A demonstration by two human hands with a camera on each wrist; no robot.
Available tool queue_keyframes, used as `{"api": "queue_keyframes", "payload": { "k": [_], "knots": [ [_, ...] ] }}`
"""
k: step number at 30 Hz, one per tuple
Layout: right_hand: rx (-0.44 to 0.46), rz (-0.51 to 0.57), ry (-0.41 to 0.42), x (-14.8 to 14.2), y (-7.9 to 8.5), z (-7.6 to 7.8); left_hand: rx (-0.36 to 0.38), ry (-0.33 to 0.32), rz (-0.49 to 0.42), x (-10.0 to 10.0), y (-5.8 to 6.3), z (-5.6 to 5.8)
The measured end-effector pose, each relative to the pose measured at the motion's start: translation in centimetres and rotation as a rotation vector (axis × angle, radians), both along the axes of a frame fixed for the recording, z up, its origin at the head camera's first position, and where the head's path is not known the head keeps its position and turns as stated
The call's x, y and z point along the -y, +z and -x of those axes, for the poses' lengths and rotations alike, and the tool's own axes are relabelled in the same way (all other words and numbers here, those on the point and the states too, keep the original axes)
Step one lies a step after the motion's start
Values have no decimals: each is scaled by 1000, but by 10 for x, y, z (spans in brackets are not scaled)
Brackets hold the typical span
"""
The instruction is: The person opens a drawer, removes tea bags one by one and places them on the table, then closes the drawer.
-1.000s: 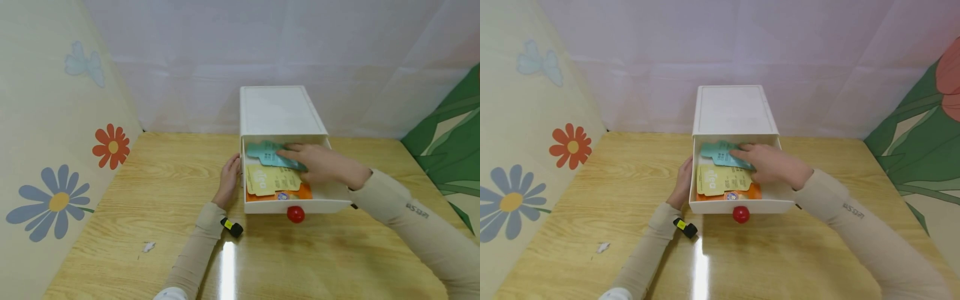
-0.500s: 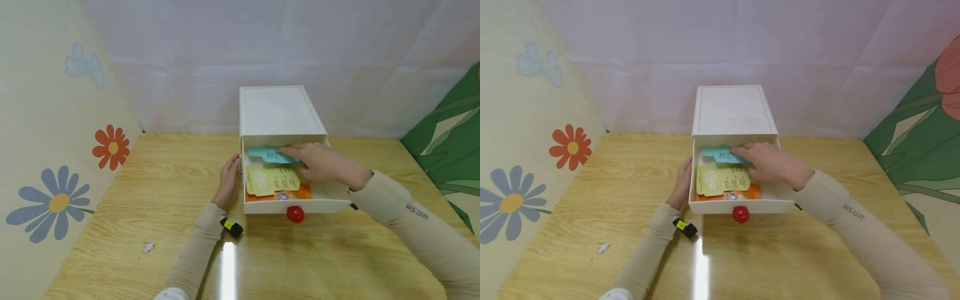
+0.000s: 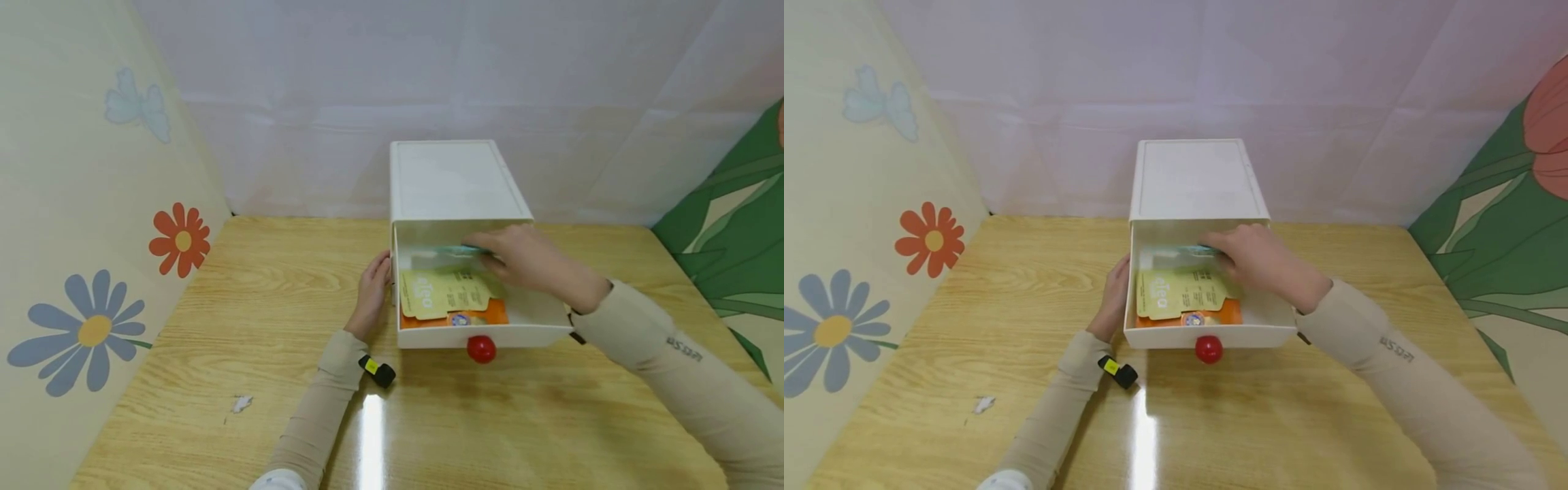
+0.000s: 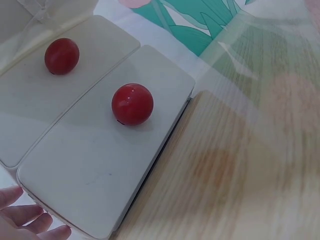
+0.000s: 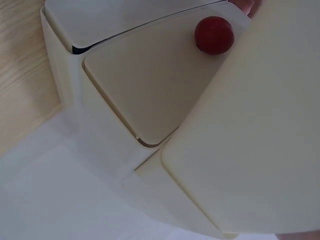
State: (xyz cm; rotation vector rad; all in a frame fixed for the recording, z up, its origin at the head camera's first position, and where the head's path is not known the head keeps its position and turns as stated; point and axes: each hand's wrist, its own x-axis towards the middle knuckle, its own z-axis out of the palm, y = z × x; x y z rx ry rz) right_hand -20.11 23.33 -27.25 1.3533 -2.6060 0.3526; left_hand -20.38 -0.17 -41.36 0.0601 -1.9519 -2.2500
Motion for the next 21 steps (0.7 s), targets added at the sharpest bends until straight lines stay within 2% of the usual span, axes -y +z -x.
{"api": "queue_keyframes", "payload": {
  "k": [6,13,17,21],
  "knots": [
    [-58,53,34,-1,0,-2,8,4,-19,0,1,0],
    [-133,123,87,-2,2,-3,43,8,-102,-3,-1,0],
    [-185,166,119,-5,4,-2,39,7,-85,-2,0,0],
    [-188,197,134,-9,6,-2,31,1,-51,-1,0,0]
  ]
}}
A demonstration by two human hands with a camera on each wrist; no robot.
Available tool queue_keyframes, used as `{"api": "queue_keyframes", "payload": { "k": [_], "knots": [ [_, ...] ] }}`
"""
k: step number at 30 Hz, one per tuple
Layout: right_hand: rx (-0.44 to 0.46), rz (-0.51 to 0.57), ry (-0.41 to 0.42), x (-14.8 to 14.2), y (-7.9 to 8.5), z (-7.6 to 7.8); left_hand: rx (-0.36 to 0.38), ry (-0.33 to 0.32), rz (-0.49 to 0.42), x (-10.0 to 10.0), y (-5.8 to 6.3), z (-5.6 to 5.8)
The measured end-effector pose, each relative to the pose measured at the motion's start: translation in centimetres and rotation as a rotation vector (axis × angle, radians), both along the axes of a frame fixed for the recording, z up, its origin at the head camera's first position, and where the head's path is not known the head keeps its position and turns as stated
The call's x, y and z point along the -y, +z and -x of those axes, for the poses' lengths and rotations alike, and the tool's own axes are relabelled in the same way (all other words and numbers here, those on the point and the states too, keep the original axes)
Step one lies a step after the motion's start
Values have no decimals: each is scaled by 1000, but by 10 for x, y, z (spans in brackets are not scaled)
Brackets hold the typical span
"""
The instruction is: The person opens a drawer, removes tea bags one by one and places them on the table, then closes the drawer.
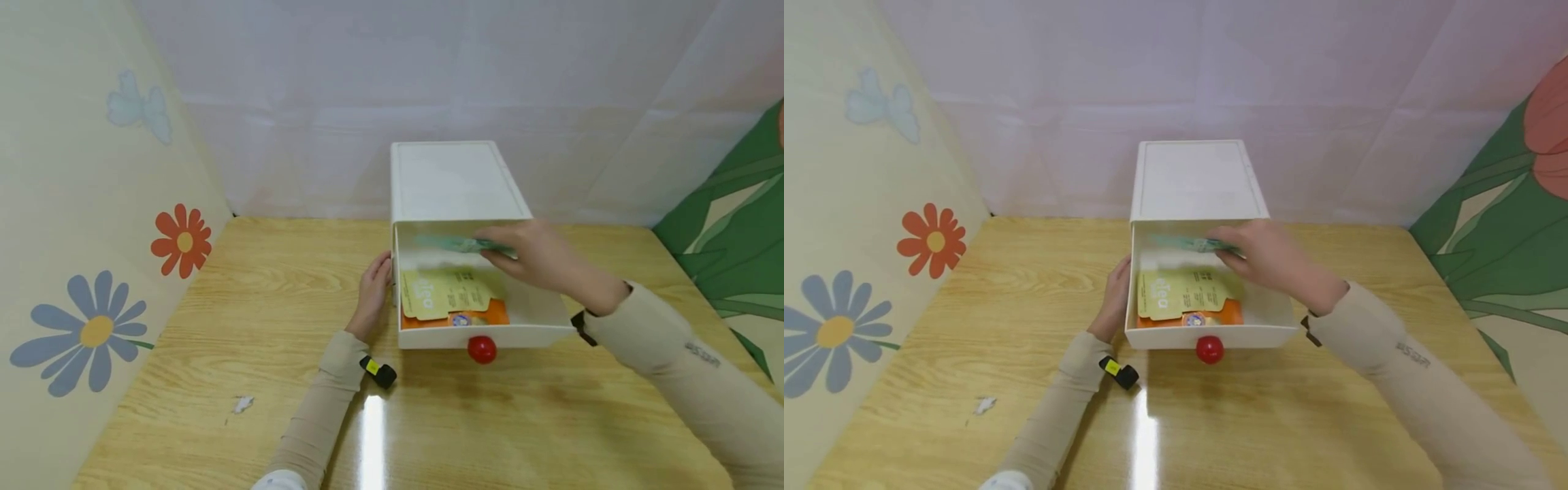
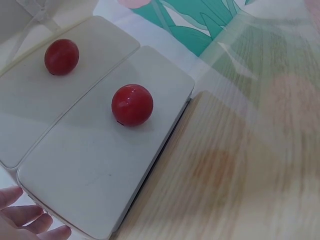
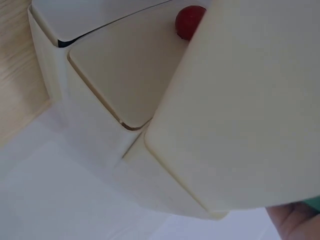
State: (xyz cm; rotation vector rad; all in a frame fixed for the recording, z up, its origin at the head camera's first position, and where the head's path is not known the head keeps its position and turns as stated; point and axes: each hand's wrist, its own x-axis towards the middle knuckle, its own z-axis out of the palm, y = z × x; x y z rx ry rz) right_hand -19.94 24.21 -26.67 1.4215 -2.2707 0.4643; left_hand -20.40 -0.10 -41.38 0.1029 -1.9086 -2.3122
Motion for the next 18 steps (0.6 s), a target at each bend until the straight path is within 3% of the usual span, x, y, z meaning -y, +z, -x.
{"api": "queue_keyframes", "payload": {
  "k": [12,18],
  "knots": [
    [-53,30,-13,-11,12,-9,-11,-1,58,-1,2,-3],
    [-52,33,-32,-16,20,-15,-1,-1,37,-1,4,-5]
  ]
}}
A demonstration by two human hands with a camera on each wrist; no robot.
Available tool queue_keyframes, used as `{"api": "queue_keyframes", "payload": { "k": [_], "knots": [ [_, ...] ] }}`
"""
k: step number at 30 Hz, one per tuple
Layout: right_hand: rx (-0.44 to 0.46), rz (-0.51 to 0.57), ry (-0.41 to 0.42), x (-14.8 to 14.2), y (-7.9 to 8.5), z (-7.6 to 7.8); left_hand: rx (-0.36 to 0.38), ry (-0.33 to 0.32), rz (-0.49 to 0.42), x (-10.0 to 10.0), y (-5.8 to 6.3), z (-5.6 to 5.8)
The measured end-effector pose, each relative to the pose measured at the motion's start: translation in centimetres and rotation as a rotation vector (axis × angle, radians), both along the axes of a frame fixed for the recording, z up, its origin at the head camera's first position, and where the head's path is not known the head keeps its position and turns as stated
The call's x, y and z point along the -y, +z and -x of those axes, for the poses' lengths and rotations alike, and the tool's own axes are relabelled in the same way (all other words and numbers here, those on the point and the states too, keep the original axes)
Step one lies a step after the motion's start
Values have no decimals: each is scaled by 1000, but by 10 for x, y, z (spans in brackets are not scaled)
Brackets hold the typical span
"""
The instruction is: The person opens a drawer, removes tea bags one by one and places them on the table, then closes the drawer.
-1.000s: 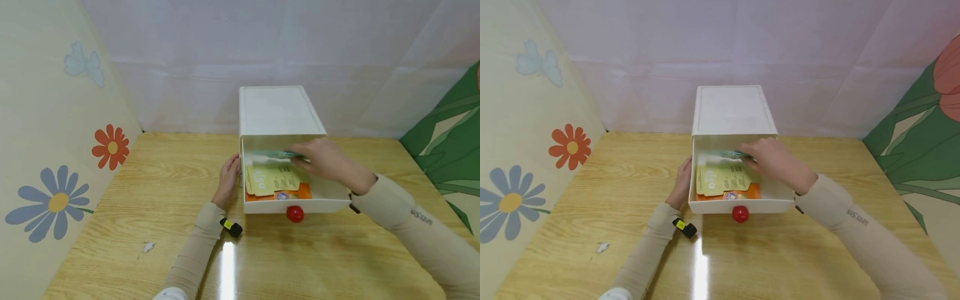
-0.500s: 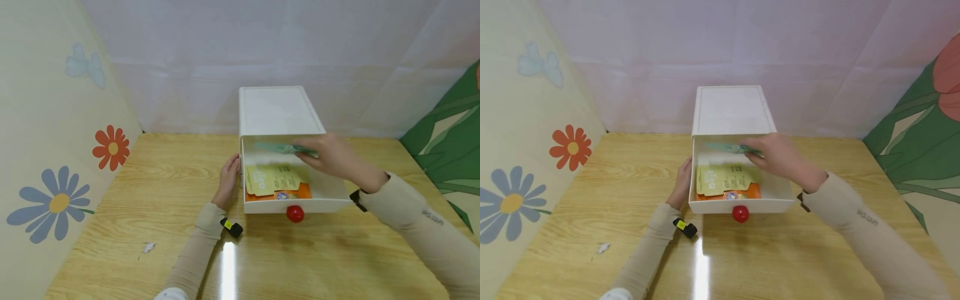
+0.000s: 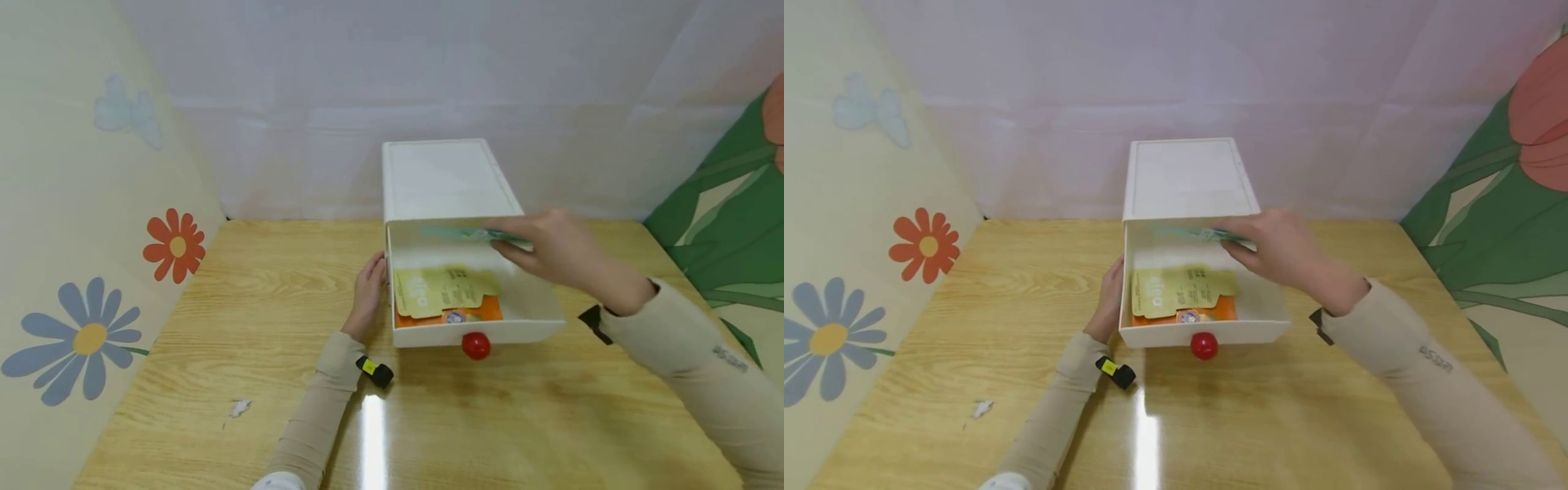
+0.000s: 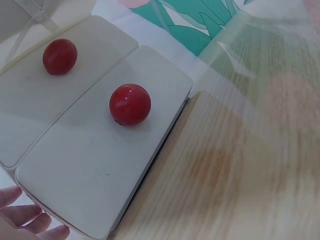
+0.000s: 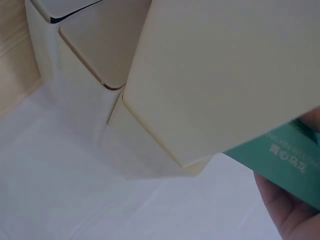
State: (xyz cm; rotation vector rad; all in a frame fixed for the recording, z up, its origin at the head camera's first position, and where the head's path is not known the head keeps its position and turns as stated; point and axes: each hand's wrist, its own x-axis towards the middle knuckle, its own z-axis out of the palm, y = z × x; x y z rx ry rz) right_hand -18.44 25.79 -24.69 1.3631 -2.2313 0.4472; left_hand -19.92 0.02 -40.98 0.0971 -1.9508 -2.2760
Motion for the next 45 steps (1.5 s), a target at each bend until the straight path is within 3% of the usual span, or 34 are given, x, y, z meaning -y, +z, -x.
{"api": "queue_keyframes", "payload": {
  "k": [10,22,30,39,45],
  "knots": [
    [-68,64,-20,-14,9,-6,-24,0,19,3,-2,2],
    [-171,96,-114,-40,13,-17,-20,27,-15,0,-3,4],
    [-153,160,-146,-57,6,-21,-17,10,10,2,-2,3],
    [-190,296,-195,-68,-12,-22,5,5,36,3,2,0],
    [-161,362,-260,-75,-24,-24,12,-5,41,3,3,0]
  ]
}}
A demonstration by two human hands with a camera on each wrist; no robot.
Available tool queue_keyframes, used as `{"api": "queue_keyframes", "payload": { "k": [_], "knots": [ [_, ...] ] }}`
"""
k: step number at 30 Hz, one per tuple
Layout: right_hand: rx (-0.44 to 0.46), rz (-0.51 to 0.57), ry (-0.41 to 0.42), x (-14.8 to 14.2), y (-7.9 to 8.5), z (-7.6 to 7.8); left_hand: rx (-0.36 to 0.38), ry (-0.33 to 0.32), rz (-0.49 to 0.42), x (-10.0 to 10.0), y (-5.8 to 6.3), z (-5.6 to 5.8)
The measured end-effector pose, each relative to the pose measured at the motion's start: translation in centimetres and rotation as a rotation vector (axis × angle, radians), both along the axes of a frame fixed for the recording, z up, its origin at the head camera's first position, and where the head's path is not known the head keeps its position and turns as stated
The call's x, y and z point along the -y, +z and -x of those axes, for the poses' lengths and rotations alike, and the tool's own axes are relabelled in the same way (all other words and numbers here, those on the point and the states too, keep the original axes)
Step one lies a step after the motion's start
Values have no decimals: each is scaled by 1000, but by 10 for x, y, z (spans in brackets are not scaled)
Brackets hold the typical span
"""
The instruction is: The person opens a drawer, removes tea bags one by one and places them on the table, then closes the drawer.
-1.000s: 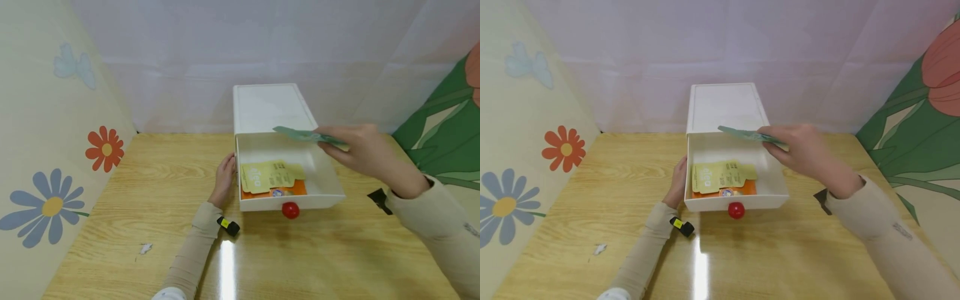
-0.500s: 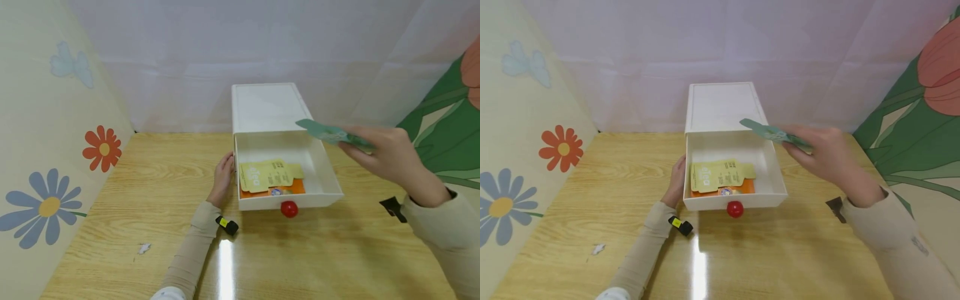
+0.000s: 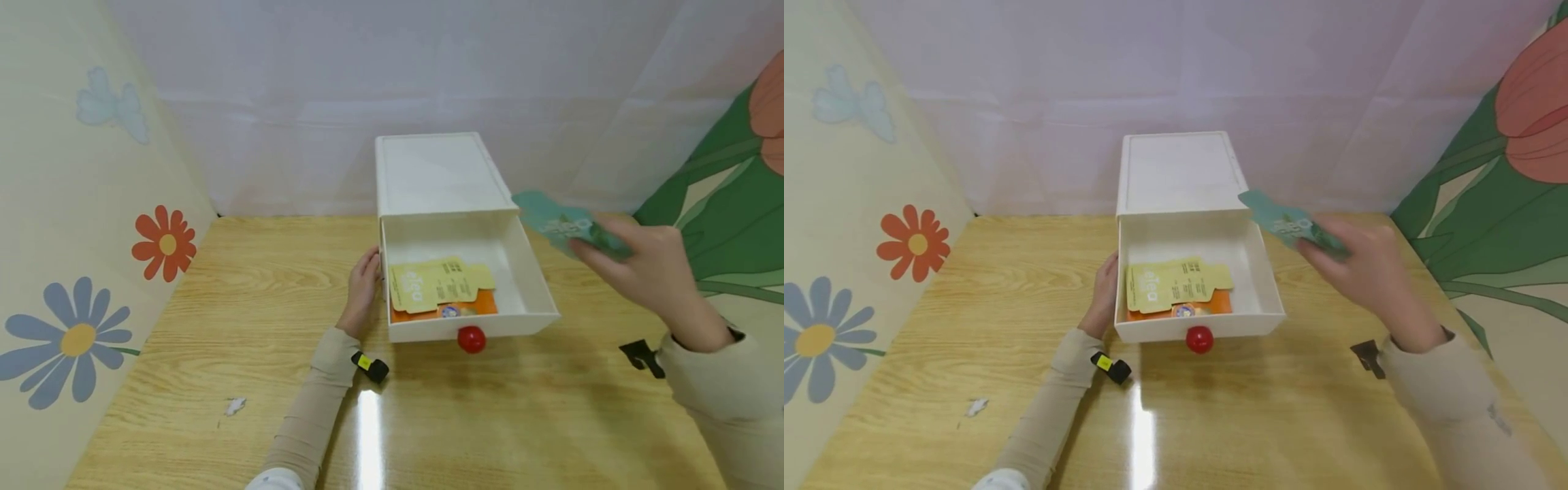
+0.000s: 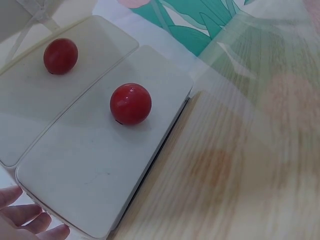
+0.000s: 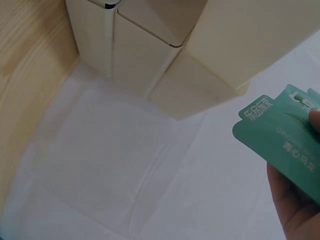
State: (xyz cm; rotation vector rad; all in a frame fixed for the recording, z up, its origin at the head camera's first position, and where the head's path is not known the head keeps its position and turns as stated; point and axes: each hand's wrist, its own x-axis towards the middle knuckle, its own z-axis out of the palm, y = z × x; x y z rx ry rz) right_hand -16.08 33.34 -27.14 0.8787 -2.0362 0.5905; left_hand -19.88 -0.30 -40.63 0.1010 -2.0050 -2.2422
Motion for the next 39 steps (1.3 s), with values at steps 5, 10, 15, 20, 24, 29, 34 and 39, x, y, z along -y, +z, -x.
{"api": "queue_keyframes", "payload": {
  "k": [5,10,15,20,24,29,34,39],
  "knots": [
    [67,76,-62,-7,-14,-1,-12,-4,-1,2,-1,2],
    [227,180,-106,-10,-31,-5,-13,-2,1,3,-2,3],
    [446,238,-188,-10,-48,-9,0,2,0,3,-2,3],
    [554,269,-252,-8,-63,-7,-13,6,-8,3,-3,3],
    [571,272,-266,-6,-73,-5,-27,15,-10,2,-3,4],
    [680,263,-278,-6,-83,-2,-45,14,-17,2,-5,5],
    [836,248,-293,-9,-93,1,-41,1,-11,3,-7,6],
    [939,246,-262,-11,-104,8,-28,-7,-19,2,-7,6]
  ]
}}
